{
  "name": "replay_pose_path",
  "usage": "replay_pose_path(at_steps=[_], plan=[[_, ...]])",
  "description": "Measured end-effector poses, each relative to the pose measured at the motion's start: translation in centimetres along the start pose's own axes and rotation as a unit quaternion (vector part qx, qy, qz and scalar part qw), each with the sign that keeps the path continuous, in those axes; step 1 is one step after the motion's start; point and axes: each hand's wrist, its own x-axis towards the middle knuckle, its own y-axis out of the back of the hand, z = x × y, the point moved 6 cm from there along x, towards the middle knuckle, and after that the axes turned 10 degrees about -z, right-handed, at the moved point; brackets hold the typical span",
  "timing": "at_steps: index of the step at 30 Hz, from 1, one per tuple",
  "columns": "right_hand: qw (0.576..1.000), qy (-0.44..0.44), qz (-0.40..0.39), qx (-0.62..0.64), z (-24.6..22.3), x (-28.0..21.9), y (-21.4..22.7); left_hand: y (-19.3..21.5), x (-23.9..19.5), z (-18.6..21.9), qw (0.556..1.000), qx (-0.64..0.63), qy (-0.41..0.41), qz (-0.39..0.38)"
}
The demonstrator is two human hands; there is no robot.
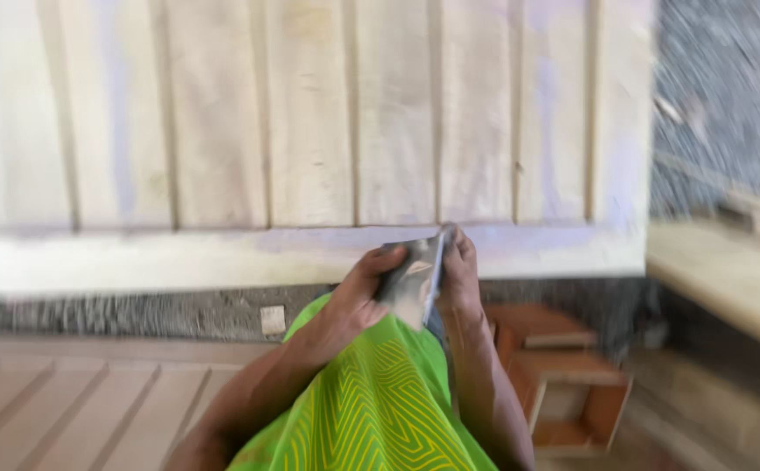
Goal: The person applies a pinkish filler paste to the gaps between wooden planks on a large wooden door using a putty knife. They spread the filler into the seams and smooth the surface with the tool. The person moves along the door to treat different sections of the gaps.
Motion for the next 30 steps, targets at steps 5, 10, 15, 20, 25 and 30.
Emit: replay_pose_path(at_steps=[5,10,15,20,25,30], plan=[[0.967,-0.071,-0.155,-0.192,2.2,-1.4,4.3,1.1,-2.2,7.6,0.978,0.085,-0.183,0.050],[0.995,0.004,0.004,0.096,-0.9,0.1,11.0,1.4,-11.9,10.8,0.805,0.469,-0.349,0.098],[0.997,0.036,-0.066,0.016,-4.8,3.5,10.1,7.6,-15.9,4.4,0.901,-0.012,-0.380,0.210],[0.986,-0.050,-0.143,-0.063,-5.4,6.0,7.3,11.1,-18.3,-3.3,0.858,-0.085,-0.439,0.254],[0.980,-0.076,-0.170,-0.065,-4.2,7.7,3.9,14.4,-21.4,-7.4,0.784,-0.146,-0.539,0.271],[0.975,-0.101,-0.188,-0.064,-1.1,7.4,-1.5,16.6,-24.4,-6.3,0.747,-0.118,-0.588,0.286]])
